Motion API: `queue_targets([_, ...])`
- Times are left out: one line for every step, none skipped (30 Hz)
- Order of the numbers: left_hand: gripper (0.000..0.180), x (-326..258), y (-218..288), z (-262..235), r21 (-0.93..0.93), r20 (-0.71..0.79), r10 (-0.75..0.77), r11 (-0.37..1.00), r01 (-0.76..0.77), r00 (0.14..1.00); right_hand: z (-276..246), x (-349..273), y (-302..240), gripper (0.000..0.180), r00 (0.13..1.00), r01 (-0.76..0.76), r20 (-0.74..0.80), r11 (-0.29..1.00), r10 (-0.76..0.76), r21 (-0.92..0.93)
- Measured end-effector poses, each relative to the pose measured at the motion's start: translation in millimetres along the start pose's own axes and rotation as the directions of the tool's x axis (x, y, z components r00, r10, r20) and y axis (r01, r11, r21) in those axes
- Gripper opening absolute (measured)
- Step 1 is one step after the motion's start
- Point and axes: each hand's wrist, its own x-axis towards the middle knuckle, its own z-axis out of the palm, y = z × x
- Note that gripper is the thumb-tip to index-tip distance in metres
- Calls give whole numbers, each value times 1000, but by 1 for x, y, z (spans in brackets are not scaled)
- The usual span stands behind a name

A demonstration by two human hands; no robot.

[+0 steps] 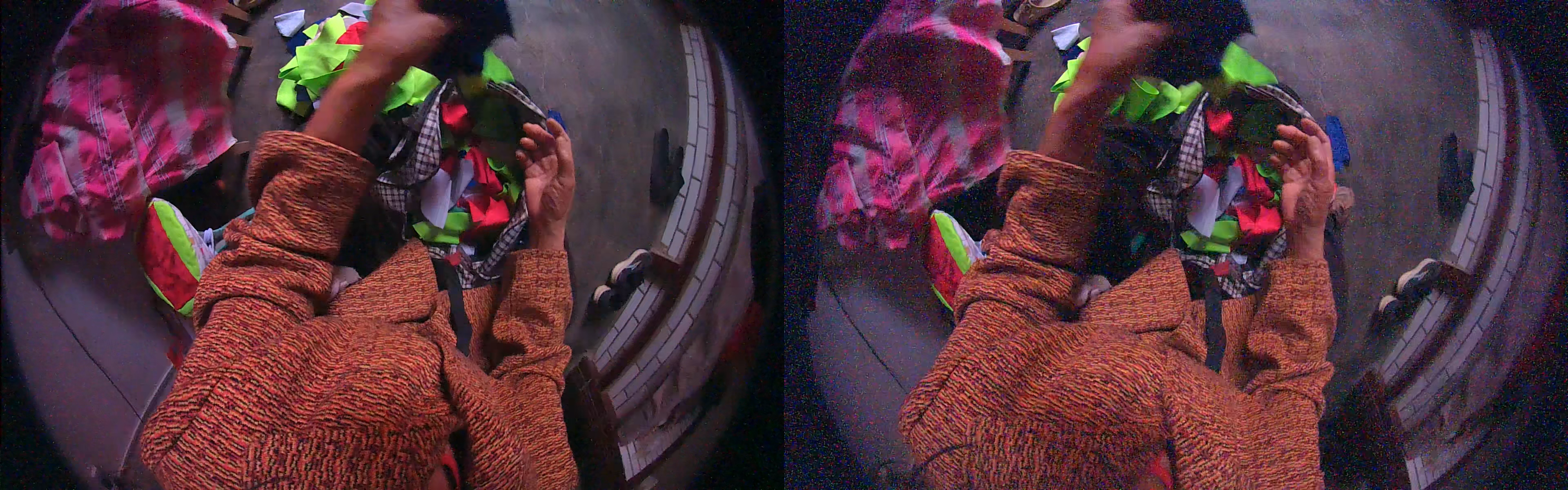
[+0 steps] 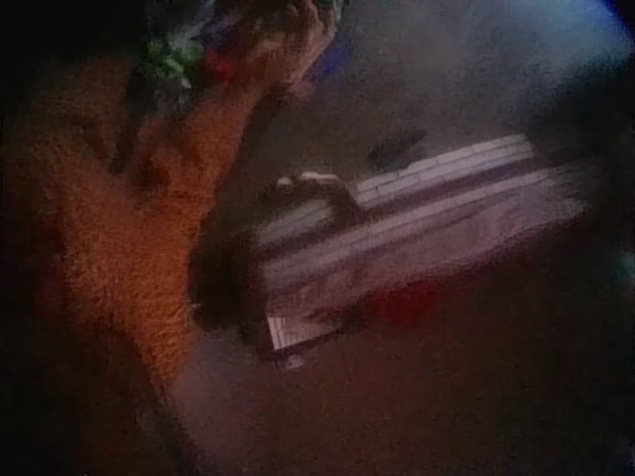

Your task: The person sits on the floor and sorts through a pile of colorful fabric pieces. They pick up individual pieces, unfold them, and place them into a checkered bag or onto a separate pile.

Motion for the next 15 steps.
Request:
queue_targets([30, 4, 0, -15, 98, -28, 75, 993, -72, 997, 3, -1, -2, 41, 1000, 16, 6, 999, -16, -34])
queue_targets([34, 7, 1, -32, 188, -48, 149, 972, -138, 988, 4, -2, -5, 42, 1000, 31, 7, 997, -30, -77])
queue_targets([38, 3, 8, -45, 228, -63, 71, 972, -55, 995, -1, 0, -5, 41, 999, 48, 13, 996, -47, -78])
queue_targets([42, -6, 27, -66, 307, -112, 3, 951, 32, 994, 4, 3, -2, 41, 999, 36, 36, 997, -33, -69])
queue_targets([45, -3, 16, -77, 417, -40, 153, 901, -123, 987, -2, 2, -4, 40, 998, 57, 10, 993, -57, -106])
queue_targets([47, 0, 10, -86, 527, 37, 298, 805, -273, 954, -6, 3, -6, 40, 998, 69, 2, 990, -69, -127])
queue_targets([49, -2, 14, -92, 488, 32, 243, 842, -228, 969, -8, 6, -6, 38, 998, 62, -12, 993, -64, -105])
queue_targets([51, -5, 16, -96, 449, 30, 188, 875, -181, 982, -9, 7, -5, 38, 997, 66, -23, 992, -69, -106])
queue_targets([54, -3, 7, -100, 414, -88, 156, 904, -107, 984, -10, 9, -5, 38, 997, 69, -34, 992, -73, -108])
queue_targets([54, -9, 1, -119, 870, 26, 401, 442, -218, 916, -11, 9, -5, 38, 996, 74, -47, 991, -80, -114])
queue_targets([53, -11, 10, -103, 878, -93, 334, 472, -81, 938, -10, 10, -5, 34, 994, 77, -62, 989, -85, -126])
queue_targets([52, -14, 19, -85, 870, -212, 264, 490, 59, 941, -10, 11, -3, 32, 992, 62, -99, 979, -83, -196])
queue_targets([50, -13, 20, -71, 878, -176, 279, 477, 23, 944, -13, 9, -4, 31, 984, 56, -150, 959, -101, -279])
queue_targets([49, -15, 29, -65, 900, -156, 302, 435, 10, 941, -11, 11, -1, 29, 980, 30, -173, 941, -94, -338])
queue_targets([48, -16, 34, -60, 920, -136, 323, 391, -1, 937, -11, 13, 2, 28, 985, 7, -159, 940, -65, -340])
